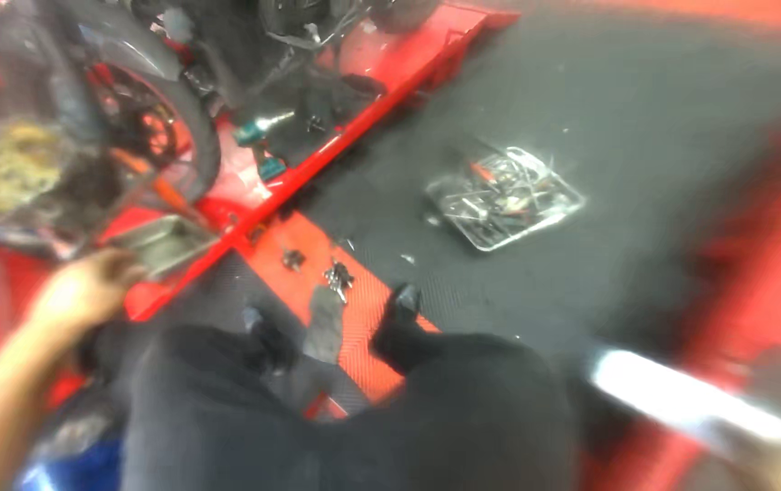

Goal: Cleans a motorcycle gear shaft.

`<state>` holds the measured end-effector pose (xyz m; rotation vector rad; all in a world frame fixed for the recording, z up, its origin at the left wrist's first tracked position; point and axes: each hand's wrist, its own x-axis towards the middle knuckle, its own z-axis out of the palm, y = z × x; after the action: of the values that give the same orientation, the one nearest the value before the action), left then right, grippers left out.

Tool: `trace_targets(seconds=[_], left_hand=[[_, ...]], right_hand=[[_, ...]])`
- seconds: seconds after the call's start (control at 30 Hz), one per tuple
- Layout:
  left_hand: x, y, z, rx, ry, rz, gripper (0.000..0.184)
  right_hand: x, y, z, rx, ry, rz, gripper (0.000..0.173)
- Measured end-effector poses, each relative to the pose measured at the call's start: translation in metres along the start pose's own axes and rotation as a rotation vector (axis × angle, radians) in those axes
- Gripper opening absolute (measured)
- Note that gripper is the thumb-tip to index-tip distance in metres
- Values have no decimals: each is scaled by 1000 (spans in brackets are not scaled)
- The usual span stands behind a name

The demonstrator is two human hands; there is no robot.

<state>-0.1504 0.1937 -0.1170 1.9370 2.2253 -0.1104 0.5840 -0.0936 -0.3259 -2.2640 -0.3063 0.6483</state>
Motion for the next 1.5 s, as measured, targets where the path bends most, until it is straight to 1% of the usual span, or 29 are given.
trace_targets(seconds=[0.03,0.1,0.17,0.2,0.27,0.33,0.37,0.43,0.5,0.53,0.6,0.67,0.73,0.8,0.83,0.9,0.97,1.0,1.07,1.1,1.13,1.17,1.27,1.33,1.43,1.5], left_hand=[[27,25,15,-24,-40,52,43],[74,83,56,-79,-188,115,45],[118,125,118,-165,-360,124,49],[135,140,153,-239,-438,86,53],[156,169,225,-438,-569,-81,62],[164,194,301,-603,-641,-273,74],[166,207,332,-642,-672,-316,77],[175,231,388,-695,-685,-349,74],[189,253,432,-722,-703,-422,82],[198,262,452,-745,-674,-472,84],[219,277,494,-811,-593,-594,97],[238,285,529,-792,-502,-676,112],[248,288,545,-636,-491,-661,131],[251,285,545,-504,-521,-588,142],[252,281,543,-483,-535,-537,143],[254,267,540,-492,-565,-427,136],[249,253,546,-510,-588,-366,133],[251,251,548,-502,-598,-339,135],[250,250,551,-394,-645,-274,143],[248,249,553,-343,-653,-245,144],[247,248,556,-309,-646,-223,141],[248,246,561,-311,-622,-212,134],[249,236,569,-469,-582,-247,117],[243,229,567,-632,-576,-306,112],[231,217,568,-1061,-499,-404,111],[218,207,559,-1370,-438,-416,106]], right_hand=[[2,-27,19,-63,-69,-56,44],[17,-66,69,-162,-203,-182,39],[31,-100,132,-251,-329,-216,35],[36,-111,167,-292,-382,-203,34],[51,-122,236,-359,-485,-154,33],[77,-114,299,-448,-600,-120,29],[92,-106,328,-493,-660,-129,27],[118,-90,377,-575,-762,-139,25],[134,-83,411,-652,-812,-138,22],[142,-80,424,-686,-820,-146,21],[159,-78,444,-721,-845,-161,21],[174,-74,456,-742,-875,-183,24],[182,-72,463,-780,-893,-226,30],[187,-72,468,-806,-897,-240,33],[191,-71,471,-816,-895,-239,33],[197,-67,477,-802,-888,-213,33],[199,-61,477,-761,-886,-168,33],[202,-59,479,-736,-882,-149,33],[203,-56,480,-695,-865,-100,32],[201,-55,478,-681,-855,-70,32],[198,-54,476,-660,-838,-54,30],[197,-53,475,-636,-821,-52,29],[197,-49,470,-573,-824,-77,27],[194,-51,467,-536,-839,-98,27],[187,-61,465,-409,-874,-95,22],[177,-71,467,-279,-915,-122,23]])
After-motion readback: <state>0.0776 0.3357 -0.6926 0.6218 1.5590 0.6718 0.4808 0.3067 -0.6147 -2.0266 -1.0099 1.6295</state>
